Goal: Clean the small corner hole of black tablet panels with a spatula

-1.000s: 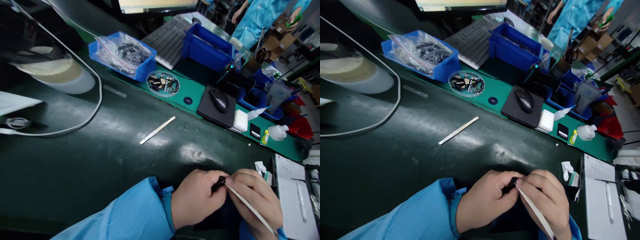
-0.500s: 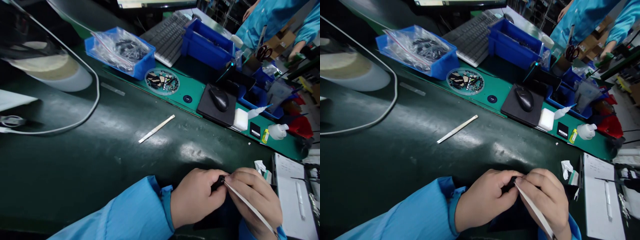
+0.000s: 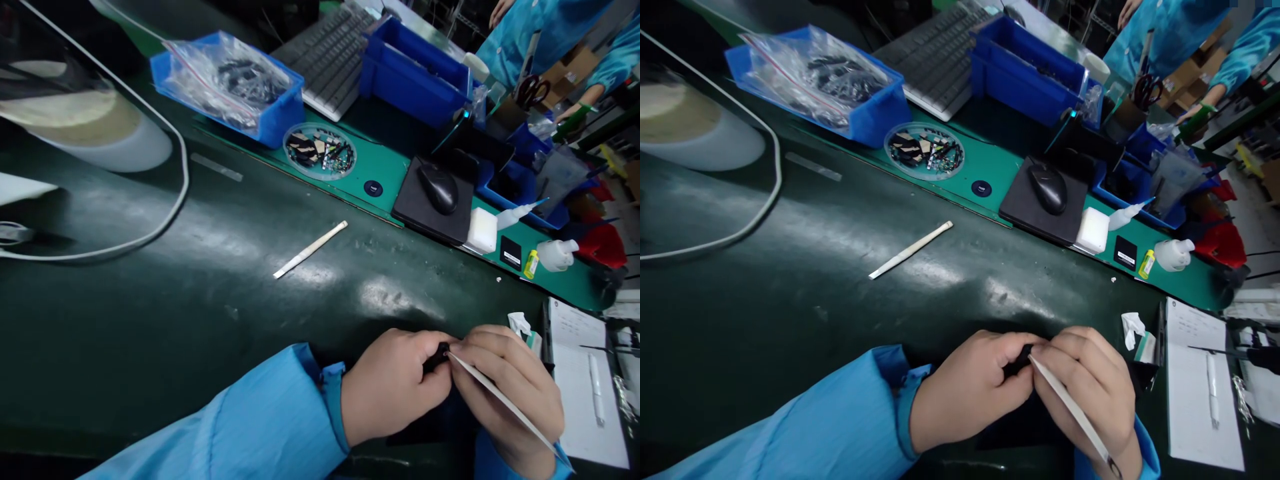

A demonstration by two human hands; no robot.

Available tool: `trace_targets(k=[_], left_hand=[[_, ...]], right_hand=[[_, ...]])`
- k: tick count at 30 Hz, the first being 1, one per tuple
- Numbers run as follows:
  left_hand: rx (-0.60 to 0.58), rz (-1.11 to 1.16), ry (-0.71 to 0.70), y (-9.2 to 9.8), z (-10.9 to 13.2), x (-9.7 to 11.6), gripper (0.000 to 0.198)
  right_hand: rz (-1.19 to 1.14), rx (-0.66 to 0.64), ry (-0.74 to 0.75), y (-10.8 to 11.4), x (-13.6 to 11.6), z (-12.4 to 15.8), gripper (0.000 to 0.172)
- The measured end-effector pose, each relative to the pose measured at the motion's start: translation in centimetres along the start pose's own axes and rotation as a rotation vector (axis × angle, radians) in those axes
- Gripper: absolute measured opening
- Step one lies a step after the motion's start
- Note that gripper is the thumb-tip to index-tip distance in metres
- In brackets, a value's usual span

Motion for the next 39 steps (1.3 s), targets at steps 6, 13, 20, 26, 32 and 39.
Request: trace_targets(k=[6, 13, 20, 26, 32, 39], left_hand=[[0.004, -0.006, -0.006, -0.03, -0.06, 0.01, 0.035], [-0.008, -0.027, 0.008, -0.09, -0.18, -0.29, 0.034], [0.005, -0.025, 0.011, -0.05, -0.04, -0.49, 0.032], [0.013, -0.01, 0.014, -0.1, -0.05, -0.62, 0.032], [0.029, -0.009, 0.005, -0.11, -0.01, -0.68, 0.032], [0.022, 0.008, 0.043, 0.01, -0.02, -0.72, 0.031]], right_hand=[[-0.034, -0.036, -0.001, -0.24, -0.32, -0.59, 0.023], [-0.043, -0.085, -0.015, -0.63, -0.32, -0.78, 0.022], [-0.011, -0.104, -0.03, -0.71, 0.09, -0.54, 0.023], [-0.027, -0.111, -0.019, -0.86, -0.1, -0.8, 0.02], [-0.022, -0.107, -0.041, -0.81, 0.12, -0.67, 0.02], [-0.038, -0.083, -0.034, -0.66, 0.32, -0.81, 0.022]])
Point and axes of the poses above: each hand's wrist, its own z-axis away from the middle knuckle, its own y-axis out of the back of the hand, x = y × z, the point moved 10 cm from there along -z, towards the middle knuckle, and after that the axes turned 1 degree about z, right-handed, at the moved point
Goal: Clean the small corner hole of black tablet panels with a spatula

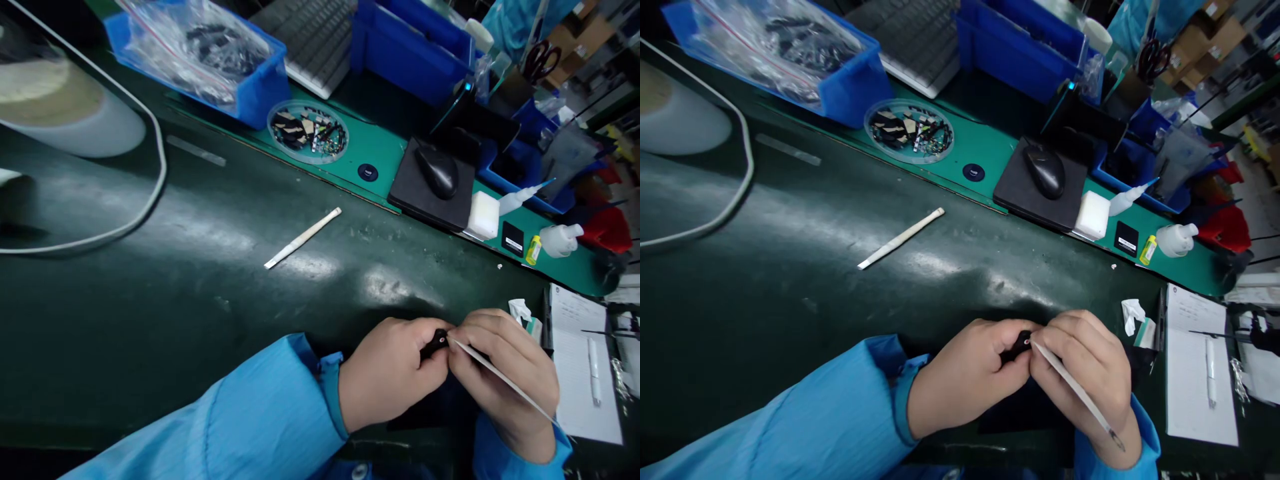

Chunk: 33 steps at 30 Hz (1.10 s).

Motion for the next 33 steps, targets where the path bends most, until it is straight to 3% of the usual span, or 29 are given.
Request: trace_targets(k=[12, 33], left_hand=[[-0.016, 0.019, 0.013, -0.08, -0.07, 0.03, 0.032], [-0.014, -0.006, 0.003, -0.09, -0.24, -0.05, 0.031]], right_hand=[[-0.115, 0.016, 0.009, 0.13, 0.37, 0.0, 0.025], [-0.109, -0.005, -0.007, -0.13, 0.26, -0.19, 0.027]])
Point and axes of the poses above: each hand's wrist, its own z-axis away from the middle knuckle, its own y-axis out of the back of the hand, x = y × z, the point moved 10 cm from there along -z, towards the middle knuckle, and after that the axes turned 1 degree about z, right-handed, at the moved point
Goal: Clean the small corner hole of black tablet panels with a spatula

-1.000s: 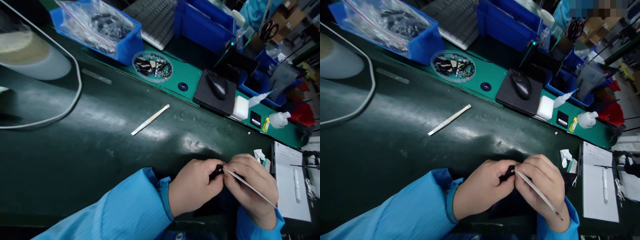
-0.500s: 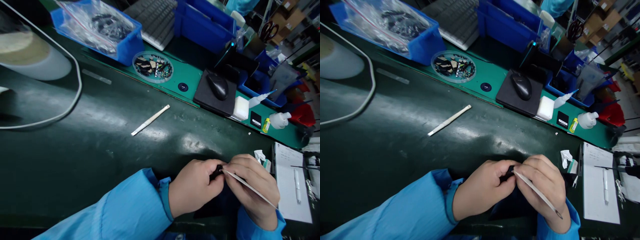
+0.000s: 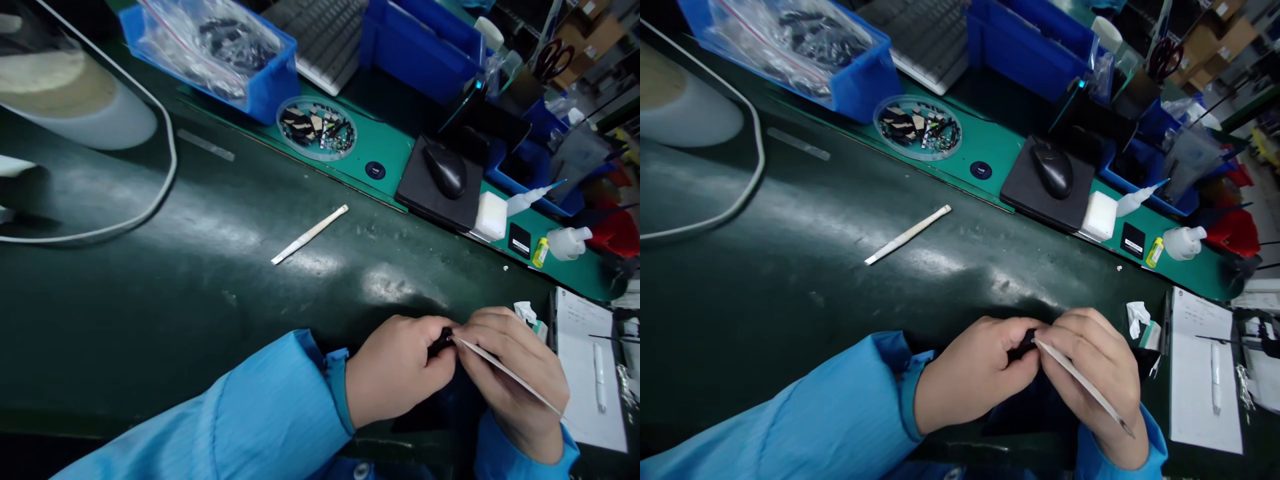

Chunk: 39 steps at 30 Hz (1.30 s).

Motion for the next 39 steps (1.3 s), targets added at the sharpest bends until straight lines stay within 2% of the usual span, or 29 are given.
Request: trace_targets(k=[39], left_hand=[[-0.005, -0.02, 0.012, -0.18, 0.08, -0.38, 0.032]], right_hand=[[0.073, -0.021, -0.016, -0.21, -0.15, 0.1, 0.022]])
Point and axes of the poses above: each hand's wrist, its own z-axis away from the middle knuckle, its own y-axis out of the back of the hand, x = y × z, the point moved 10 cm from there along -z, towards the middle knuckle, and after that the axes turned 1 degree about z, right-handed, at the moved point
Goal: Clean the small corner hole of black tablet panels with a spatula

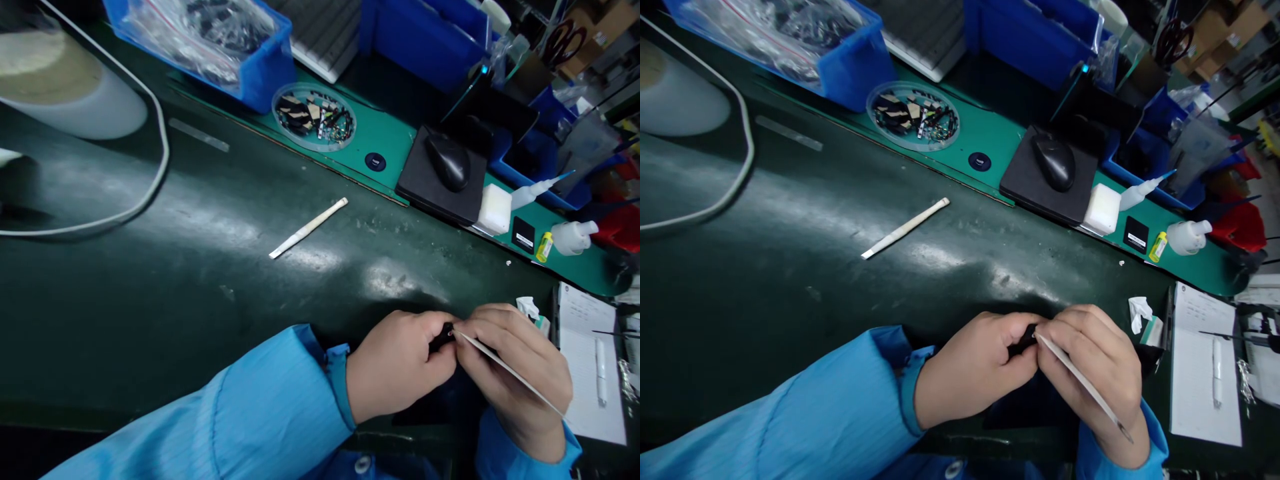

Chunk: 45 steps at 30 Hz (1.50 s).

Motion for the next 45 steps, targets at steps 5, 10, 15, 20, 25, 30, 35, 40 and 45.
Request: trace_targets(k=[5, 10, 15, 20, 25, 30, 35, 40, 45], left_hand=[[0.01, 0.005, -0.012, 0.1, 0.2, 0.1, 0.034], [-0.001, 0.01, -0.004, 0.0, 0.2, 0.0, 0.033], [0.006, 0.026, -0.001, 0.0, 0.1, 0.0, 0.032], [0.011, 0.029, 0.004, 0.0, 0.1, -0.1, 0.03], [-0.011, 0.024, 0.021, 0.0, 0.1, -0.1, 0.03], [-0.008, 0.055, 0.04, 0.1, -0.2, -0.3, 0.028], [-0.012, 0.073, 0.056, 0.1, -0.3, -0.4, 0.027], [-0.028, 0.065, 0.076, 0.2, -0.4, -0.3, 0.023], [-0.012, 0.114, 0.126, 0.5, -0.4, -0.7, 0.021]], right_hand=[[0.012, 0.002, -0.019, 0.0, 0.2, 0.0, 0.023], [0.002, -0.022, -0.013, -0.2, 0.2, 0.0, 0.023], [-0.007, -0.018, -0.014, -0.1, 0.2, -0.1, 0.023], [0.003, -0.024, -0.024, -0.2, 0.4, 0.0, 0.024], [-0.041, 0.024, -0.032, 0.1, 0.6, -0.2, 0.026], [-0.076, 0.069, -0.064, 0.5, 1.2, -0.3, 0.027], [-0.081, 0.075, -0.095, 0.5, 1.5, -0.2, 0.024], [-0.075, 0.091, -0.127, 0.5, 1.9, -0.1, 0.026], [-0.002, 0.123, -0.202, 0.8, 2.7, 0.1, 0.019]])
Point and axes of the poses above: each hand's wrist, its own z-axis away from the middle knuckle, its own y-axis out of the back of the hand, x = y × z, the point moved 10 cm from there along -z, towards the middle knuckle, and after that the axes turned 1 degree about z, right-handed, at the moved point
